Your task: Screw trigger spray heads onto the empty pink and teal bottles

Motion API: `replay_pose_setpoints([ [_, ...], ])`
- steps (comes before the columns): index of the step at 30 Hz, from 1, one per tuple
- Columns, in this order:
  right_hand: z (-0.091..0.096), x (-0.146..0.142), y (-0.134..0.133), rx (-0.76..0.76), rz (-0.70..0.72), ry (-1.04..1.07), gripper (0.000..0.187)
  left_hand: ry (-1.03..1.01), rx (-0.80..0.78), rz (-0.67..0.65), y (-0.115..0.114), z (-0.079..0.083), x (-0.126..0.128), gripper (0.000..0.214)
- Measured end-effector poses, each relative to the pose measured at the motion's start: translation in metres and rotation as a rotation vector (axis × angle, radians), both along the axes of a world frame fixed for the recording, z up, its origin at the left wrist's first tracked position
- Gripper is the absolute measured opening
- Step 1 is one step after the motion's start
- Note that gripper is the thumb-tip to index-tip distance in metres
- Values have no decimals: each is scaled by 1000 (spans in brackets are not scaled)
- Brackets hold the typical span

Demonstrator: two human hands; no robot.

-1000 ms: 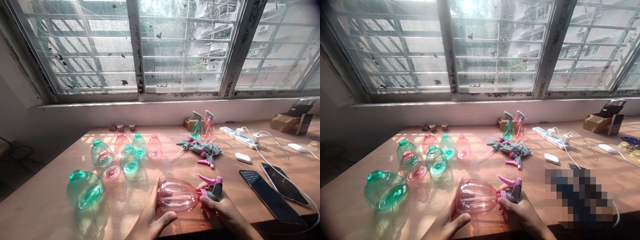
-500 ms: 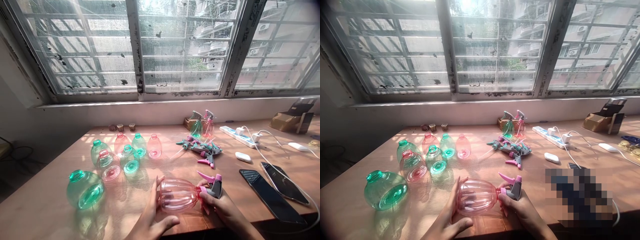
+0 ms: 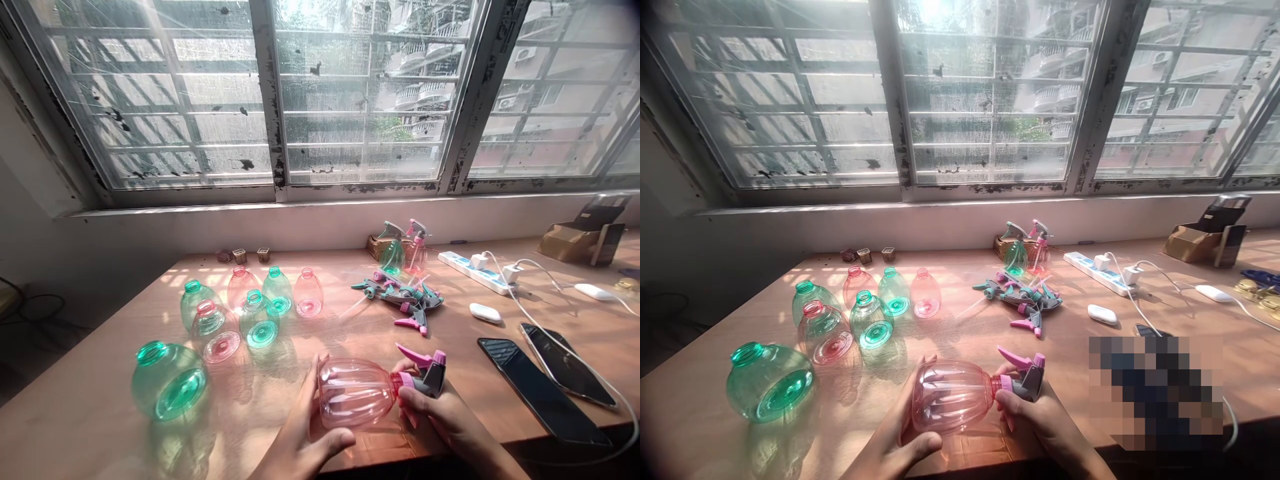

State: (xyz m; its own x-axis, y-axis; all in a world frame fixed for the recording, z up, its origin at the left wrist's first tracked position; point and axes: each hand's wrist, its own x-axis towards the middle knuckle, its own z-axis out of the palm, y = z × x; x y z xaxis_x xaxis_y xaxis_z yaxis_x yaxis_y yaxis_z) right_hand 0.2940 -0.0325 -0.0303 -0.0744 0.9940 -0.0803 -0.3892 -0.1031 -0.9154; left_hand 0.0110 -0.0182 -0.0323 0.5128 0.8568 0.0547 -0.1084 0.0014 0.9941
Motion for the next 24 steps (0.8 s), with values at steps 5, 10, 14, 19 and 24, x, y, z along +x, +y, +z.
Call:
replay_pose_setpoints([
  [5, 2, -1, 0, 21, -4, -2, 53, 17, 37, 19, 0, 7, 3, 111],
  [10, 4, -3, -1, -4, -11, 45, 54, 1, 46, 22, -3, 6, 3, 118],
  [14, 4, -3, -1, -11, 2, 60, 54, -55, -9, 65, -4, 2, 2, 117],
  [19, 8, -2, 2, 37, -11, 0, 55, -8, 10, 96, -6, 3, 4, 105],
  [24, 9, -1, 2, 32, -4, -2, 55, -7, 36, 78, -8, 4, 6, 105],
])
